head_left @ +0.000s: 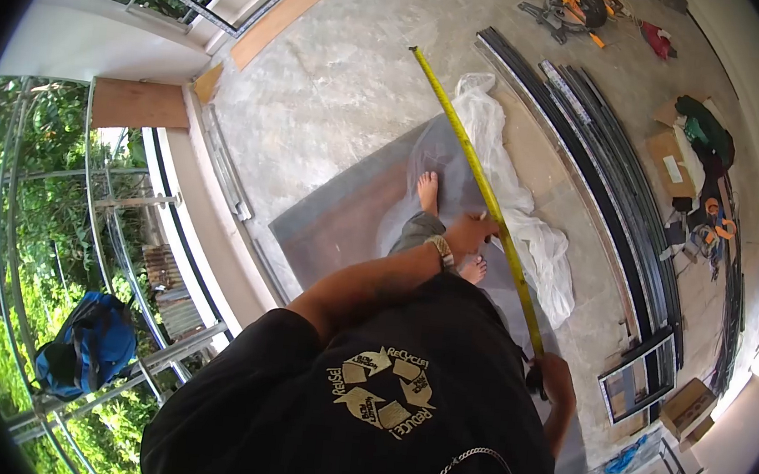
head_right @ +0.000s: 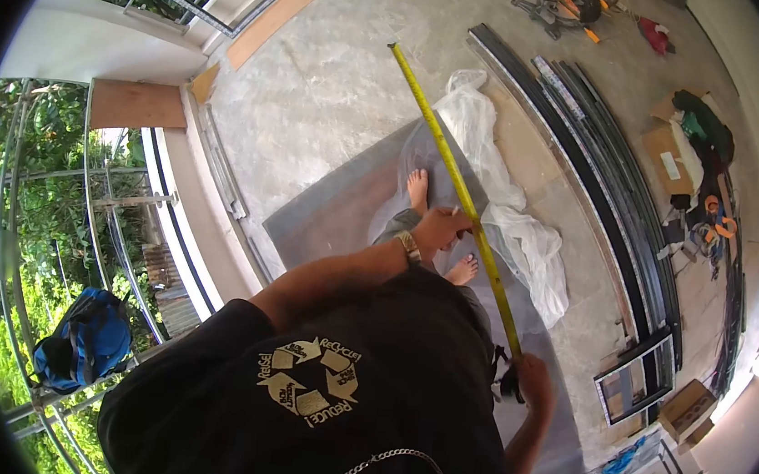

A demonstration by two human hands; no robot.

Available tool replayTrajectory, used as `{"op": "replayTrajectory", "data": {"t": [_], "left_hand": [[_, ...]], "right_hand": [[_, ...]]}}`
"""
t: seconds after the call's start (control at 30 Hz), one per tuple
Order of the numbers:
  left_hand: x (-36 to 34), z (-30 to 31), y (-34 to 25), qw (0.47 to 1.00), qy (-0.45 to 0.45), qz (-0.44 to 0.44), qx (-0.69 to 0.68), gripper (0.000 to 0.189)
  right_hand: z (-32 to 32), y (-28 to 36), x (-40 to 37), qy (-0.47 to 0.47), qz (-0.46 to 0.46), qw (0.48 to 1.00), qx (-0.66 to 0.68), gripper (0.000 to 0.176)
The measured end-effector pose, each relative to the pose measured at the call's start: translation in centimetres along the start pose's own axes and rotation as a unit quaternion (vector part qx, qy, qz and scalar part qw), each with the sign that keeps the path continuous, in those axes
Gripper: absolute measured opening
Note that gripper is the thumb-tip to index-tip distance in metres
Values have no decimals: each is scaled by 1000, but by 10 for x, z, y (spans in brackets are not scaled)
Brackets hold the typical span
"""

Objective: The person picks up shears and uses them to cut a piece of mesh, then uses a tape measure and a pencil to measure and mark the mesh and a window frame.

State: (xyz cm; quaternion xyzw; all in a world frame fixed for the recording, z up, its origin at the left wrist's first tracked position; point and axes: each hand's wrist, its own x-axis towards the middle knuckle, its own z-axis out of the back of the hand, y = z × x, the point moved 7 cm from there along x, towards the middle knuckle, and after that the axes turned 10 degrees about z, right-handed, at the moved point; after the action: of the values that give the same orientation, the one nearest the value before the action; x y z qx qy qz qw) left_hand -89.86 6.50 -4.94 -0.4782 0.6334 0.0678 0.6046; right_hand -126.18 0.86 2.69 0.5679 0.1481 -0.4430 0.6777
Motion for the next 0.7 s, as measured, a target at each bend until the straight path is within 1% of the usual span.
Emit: {"op": "replayTrajectory", "data": {"t": [0.07, 0.13, 0.2, 0.27, 0.3, 0.33, 0.37, 0.4, 0.43, 0.47, 0.5, 0.53, 0.57, 0.6, 0.63, 0.67, 0.7], "left_hand": [[15, 25, 12, 997, -67, -32, 18, 21], [15, 63, 6, 980, -184, -16, 71, 22], [42, 113, 12, 974, -222, -24, 40, 19], [50, 153, 15, 966, -255, 6, 40, 18], [57, 171, 20, 967, -252, 2, 40, 18], [66, 177, 15, 931, -220, -52, 287, 20], [68, 174, 25, 889, -194, -73, 408, 22], [68, 171, 35, 832, -174, -104, 516, 24], [62, 159, 47, 751, -155, -173, 619, 28], [44, 145, 61, 704, -145, -207, 663, 29], [26, 131, 75, 654, -139, -242, 703, 31], [-14, 127, 87, 780, -167, -159, 581, 22], [-44, 133, 115, 877, -187, -68, 437, 14], [-57, 143, 151, 879, -188, -62, 434, 14], [-67, 159, 190, 879, -193, -75, 429, 16], [-80, 178, 228, 878, -199, -88, 427, 19], [-104, 198, 269, 845, -222, -118, 472, 20]], "right_hand": [[3, -56, -67, -29, 54, 998, -26, 29], [5, -120, -146, -20, -76, 996, 41, 25], [7, -157, -222, -12, -135, 989, 66, 23], [2, -164, -289, -3, -223, 970, 97, 25], [-3, -182, -315, -4, -247, 961, 126, 25], [-7, -203, -338, -5, -270, 951, 154, 26], [-12, -209, -349, -18, -257, 949, 183, 26], [-16, -218, -354, -19, -256, 949, 184, 26], [-17, -215, -351, -19, -248, 952, 176, 25], [-18, -213, -345, -20, -240, 956, 165, 25], [-23, -218, -336, -37, -236, 954, 182, 24], [-27, -225, -323, -37, -228, 954, 189, 21], [-31, -227, -310, -49, -222, 951, 208, 20], [-33, -226, -294, -64, -218, 959, 172, 19], [-37, -247, -279, -73, -204, 957, 191, 19], [-42, -251, -268, -79, -201, 955, 203, 19], [-46, -253, -259, -81, -202, 957, 193, 19]]}}
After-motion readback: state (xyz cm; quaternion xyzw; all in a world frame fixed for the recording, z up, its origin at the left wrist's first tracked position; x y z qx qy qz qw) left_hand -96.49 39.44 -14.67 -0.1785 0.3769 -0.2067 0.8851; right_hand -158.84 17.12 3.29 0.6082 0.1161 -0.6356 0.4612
